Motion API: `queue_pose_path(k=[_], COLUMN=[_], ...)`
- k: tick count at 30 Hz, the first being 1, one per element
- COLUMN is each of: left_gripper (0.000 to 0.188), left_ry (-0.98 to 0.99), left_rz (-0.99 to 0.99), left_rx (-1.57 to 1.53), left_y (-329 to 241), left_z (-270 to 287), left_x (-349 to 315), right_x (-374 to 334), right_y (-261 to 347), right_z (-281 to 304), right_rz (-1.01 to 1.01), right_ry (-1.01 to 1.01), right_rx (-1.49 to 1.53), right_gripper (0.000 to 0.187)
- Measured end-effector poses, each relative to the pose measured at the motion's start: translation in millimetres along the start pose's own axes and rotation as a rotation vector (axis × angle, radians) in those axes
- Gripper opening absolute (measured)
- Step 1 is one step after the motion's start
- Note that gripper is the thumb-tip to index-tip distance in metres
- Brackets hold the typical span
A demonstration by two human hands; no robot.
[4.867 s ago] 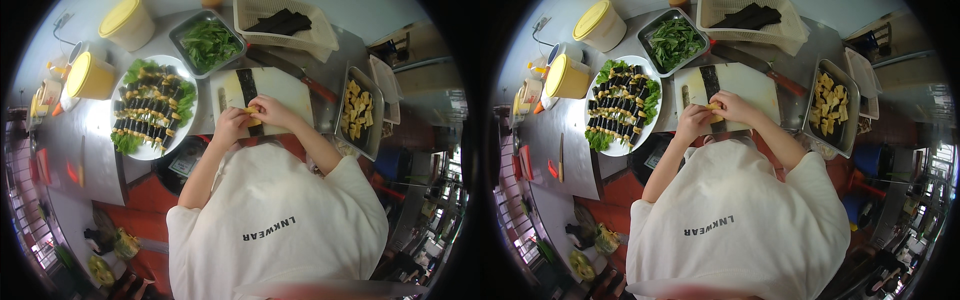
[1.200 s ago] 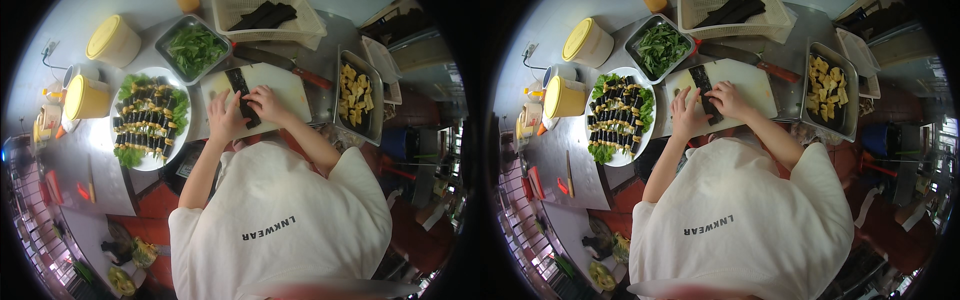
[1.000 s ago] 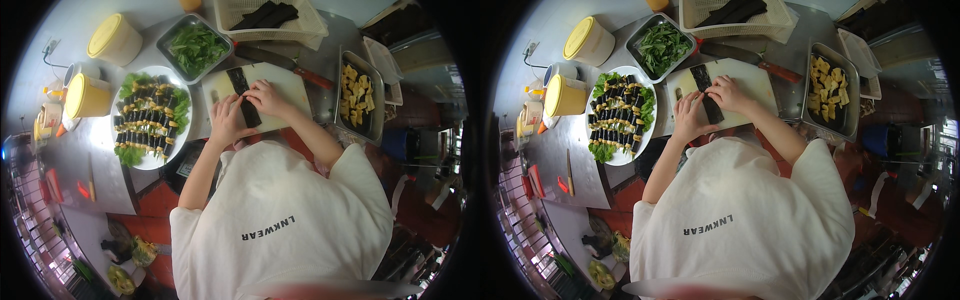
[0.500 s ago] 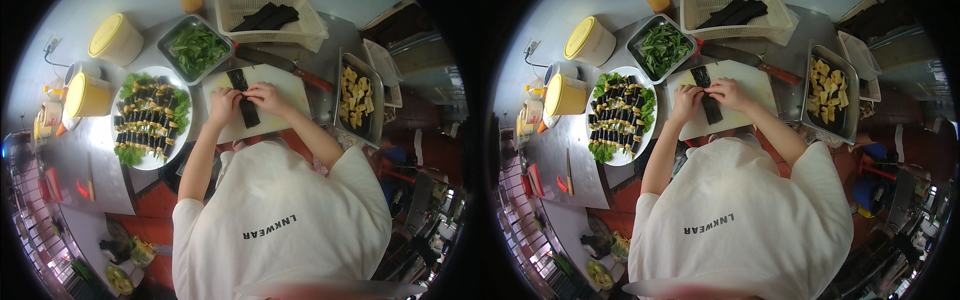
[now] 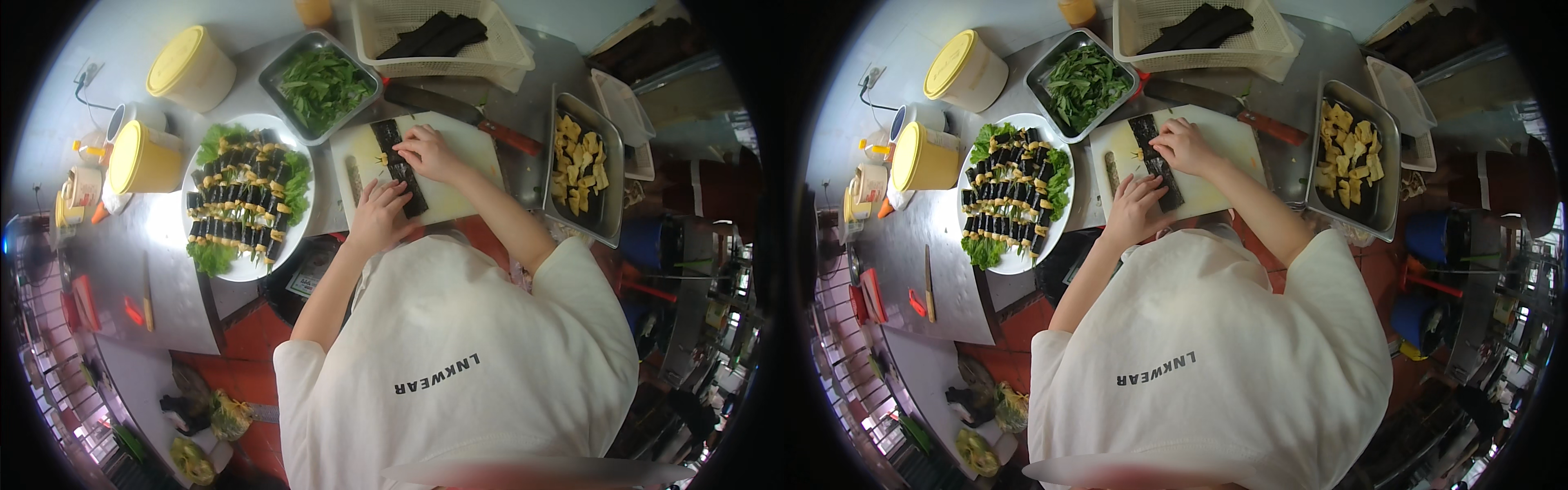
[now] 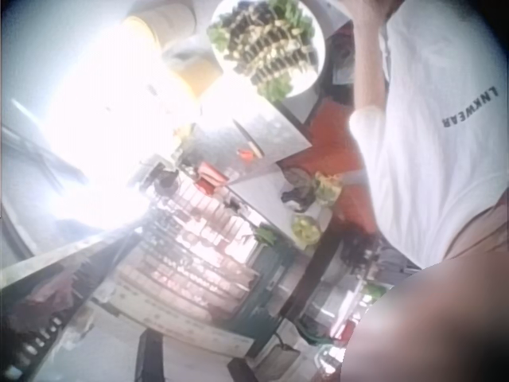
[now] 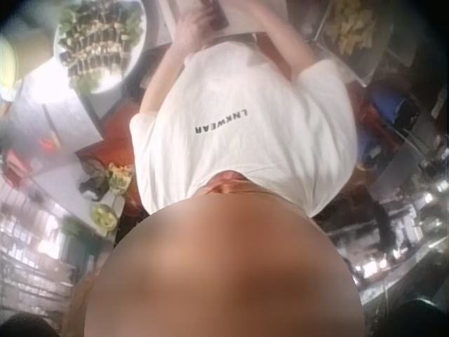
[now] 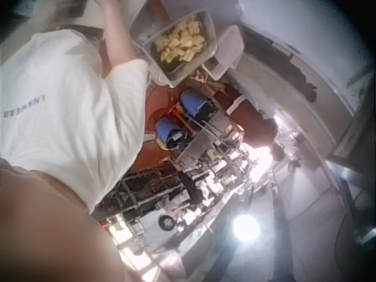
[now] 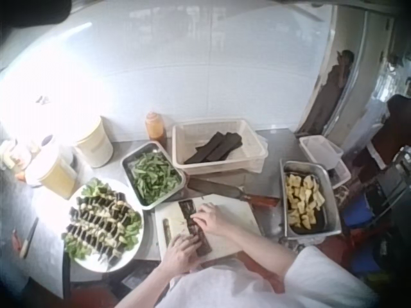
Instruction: The person assembles small sushi rolls by placing a sheet of seaweed on a cutting board, adding a strip of egg omelet and a green vegetable, then rolling it tightly. The finished rolls are placed on a plate with lettuce.
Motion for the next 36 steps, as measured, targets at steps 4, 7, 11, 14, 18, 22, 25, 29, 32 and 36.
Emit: queue_pose_path(k=[4,7,11,14,18,22,25,29,32,36], left_gripper=[0.028,0.019,0.017,0.016,0.013,0.013,0.015,0.017,0.017,0.017], left_ry=[0.065,-0.31,-0.293,-0.238,-0.184,-0.257,-0.271,-0.184,-0.17,-0.173], left_rz=[0.177,0.141,0.024,0.027,0.134,0.091,0.126,0.284,0.249,0.214], left_rx=[-0.129,-0.075,-0.046,-0.016,0.032,0.046,-0.12,-0.224,-0.228,-0.182], left_y=[21.7,46.6,66.7,72.8,82.2,75.6,76.9,89.1,92.1,91.3], left_z=[2.6,6.8,2.3,0.3,1.2,7.3,6.1,2.1,3.5,2.2], left_x=[24.0,47.3,56.9,62.6,72.1,72.8,69.5,71.3,73.3,75.0], right_x=[1.9,2.8,7.5,11.1,5.5,14.9,19.2,17.1,-4.7,-47.8], right_y=[-8.8,-18.2,-18.0,-7.0,-11.0,-18.2,-29.9,-15.9,28.4,49.9], right_z=[-2.3,-4.1,-6.7,0.3,-1.7,-9.8,-16.3,-8.8,12.3,20.0], right_rz=[-0.087,-0.136,-0.203,-0.188,-0.153,-0.15,-0.155,-0.152,0.069,0.132], right_ry=[-0.069,-0.048,0.049,0.004,0.003,0.02,0.071,0.059,0.023,0.11], right_rx=[0.102,0.12,0.108,0.21,0.232,0.13,0.092,0.168,-0.023,-0.139], right_gripper=[0.009,0.01,0.013,0.012,0.013,0.014,0.018,0.026,0.03,0.026])
Point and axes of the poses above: each hand's wrist, its own x-axis towards the middle knuckle, its own z-axis out of the back of the hand, y = z × x, the point moved 7 cm from there along x, towards the middle knuckle, and after that the axes turned 13 degrees about -y, right-handed, at the moved point
